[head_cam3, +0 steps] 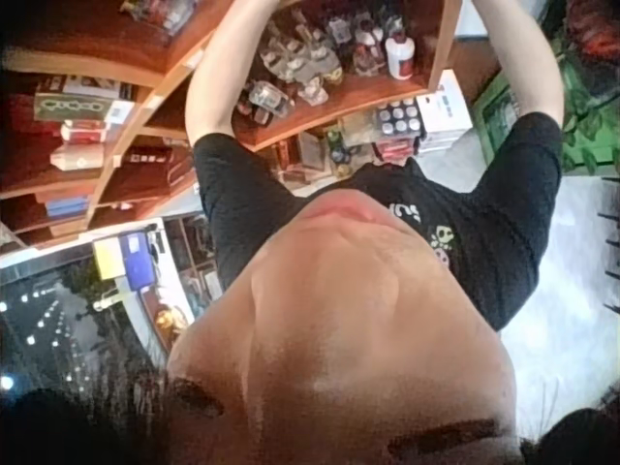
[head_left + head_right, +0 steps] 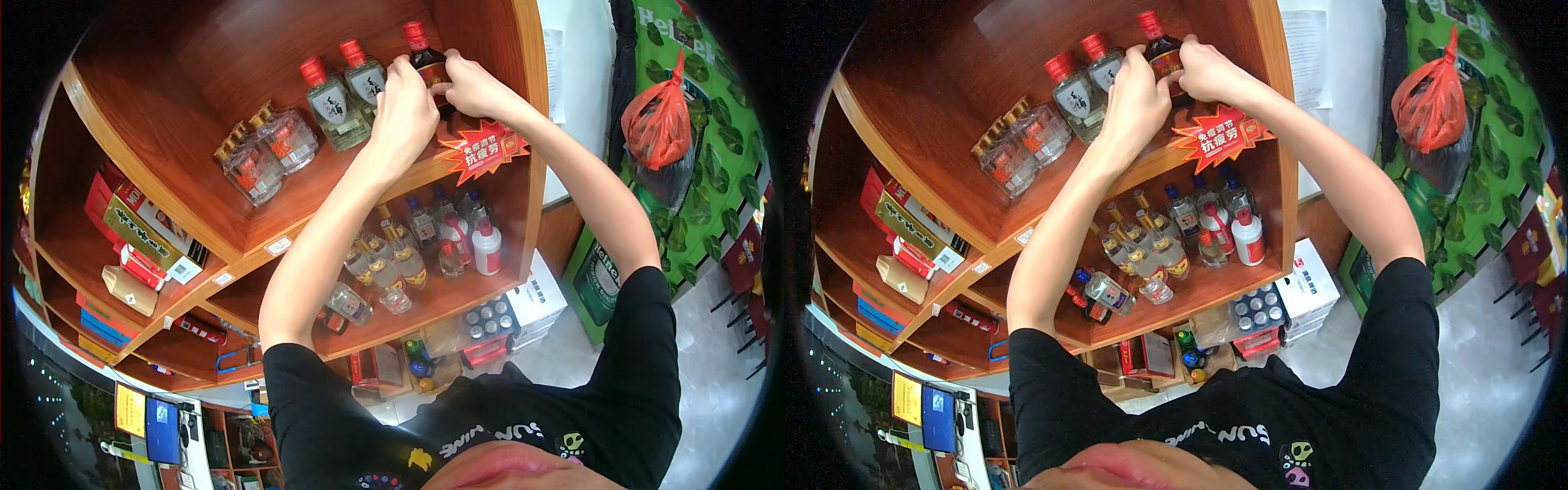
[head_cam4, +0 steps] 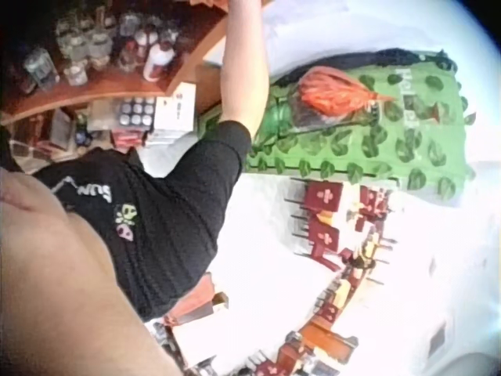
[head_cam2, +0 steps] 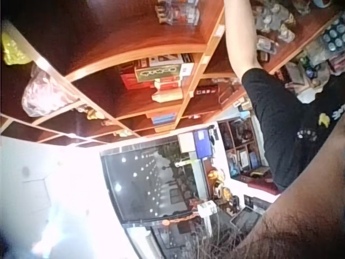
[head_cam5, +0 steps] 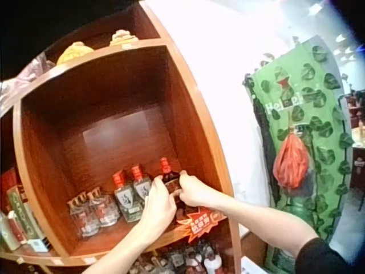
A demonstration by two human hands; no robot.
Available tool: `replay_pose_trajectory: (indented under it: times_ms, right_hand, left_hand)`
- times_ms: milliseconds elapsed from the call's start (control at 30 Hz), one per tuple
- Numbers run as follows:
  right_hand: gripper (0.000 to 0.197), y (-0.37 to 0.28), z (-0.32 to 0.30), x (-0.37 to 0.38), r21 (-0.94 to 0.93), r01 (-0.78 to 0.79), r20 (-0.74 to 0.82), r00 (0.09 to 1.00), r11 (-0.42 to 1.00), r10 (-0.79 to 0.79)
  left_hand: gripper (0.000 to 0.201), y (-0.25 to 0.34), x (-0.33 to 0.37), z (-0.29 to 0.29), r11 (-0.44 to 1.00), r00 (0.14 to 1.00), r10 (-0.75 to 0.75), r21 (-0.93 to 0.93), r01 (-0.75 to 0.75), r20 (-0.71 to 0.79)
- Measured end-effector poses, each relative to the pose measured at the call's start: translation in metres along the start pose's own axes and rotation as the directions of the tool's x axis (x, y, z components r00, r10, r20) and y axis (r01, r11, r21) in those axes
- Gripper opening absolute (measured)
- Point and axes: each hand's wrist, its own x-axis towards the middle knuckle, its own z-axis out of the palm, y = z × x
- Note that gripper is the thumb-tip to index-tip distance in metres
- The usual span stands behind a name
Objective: The person is inspecting and rearranging various liquor bottles on a wooden shelving unit.
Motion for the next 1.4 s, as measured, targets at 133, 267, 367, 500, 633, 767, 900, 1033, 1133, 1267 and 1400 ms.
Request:
replay_pose_trajectory:
  times_ms: [133,267,367,500,633,767,900,1033,1133,1267,1400]
  right_hand:
    - [0.049,0.012,0.014,0.025,-0.137,0.048,-0.077,0.995,0.989,-0.058]
    - [0.051,0.010,0.015,0.039,-0.117,-0.025,-0.068,0.998,0.993,0.018]
    - [0.044,0.014,0.025,0.056,0.036,-0.119,0.022,0.993,0.992,0.119]
    - [0.040,0.026,0.041,0.075,0.356,-0.324,0.024,0.941,0.876,0.338]
    - [0.037,0.026,0.043,0.080,-0.043,-0.136,0.049,0.989,0.990,0.139]
    - [0.029,0.030,0.040,0.084,0.001,-0.142,0.064,0.988,0.990,0.142]
    - [0.028,0.038,0.034,0.082,0.004,-0.063,0.018,0.998,0.998,0.063]
    - [0.035,0.046,0.046,0.085,-0.191,-0.061,0.084,0.993,0.980,0.079]
    - [0.041,0.018,0.028,0.059,-0.212,0.123,-0.091,0.985,0.969,-0.145]
    - [0.038,-0.022,-0.028,-0.046,0.124,0.458,-0.331,0.855,0.880,-0.399]
    - [0.029,-0.070,-0.066,-0.186,-0.115,0.323,-0.620,0.715,0.940,-0.322]
  left_hand:
    - [0.068,-0.001,-0.008,0.014,1.000,0.995,0.003,0.028,-0.006,0.104]
    - [0.068,0.002,-0.004,0.014,0.991,0.956,-0.091,-0.069,0.115,0.280]
    - [0.063,-0.012,0.001,0.025,0.984,0.944,-0.034,-0.154,0.089,0.330]
    - [0.068,-0.015,0.009,0.030,0.989,0.939,-0.068,-0.100,0.107,0.338]
    - [0.069,-0.028,0.013,0.032,0.989,0.942,-0.056,-0.112,0.098,0.331]
    - [0.065,-0.027,0.017,0.034,0.991,0.944,-0.073,-0.081,0.104,0.323]
    - [0.059,-0.020,0.018,0.035,0.991,0.952,-0.054,-0.099,0.088,0.302]
    - [0.054,-0.033,0.014,0.042,0.989,0.947,-0.058,-0.111,0.097,0.316]
    - [0.050,-0.012,-0.011,0.002,0.986,0.992,0.078,-0.153,-0.062,0.099]
    - [0.019,0.029,-0.061,-0.035,0.943,0.961,0.223,-0.213,-0.255,-0.163]
    - [0.019,0.034,-0.121,-0.058,0.851,0.931,0.257,-0.395,-0.346,-0.260]
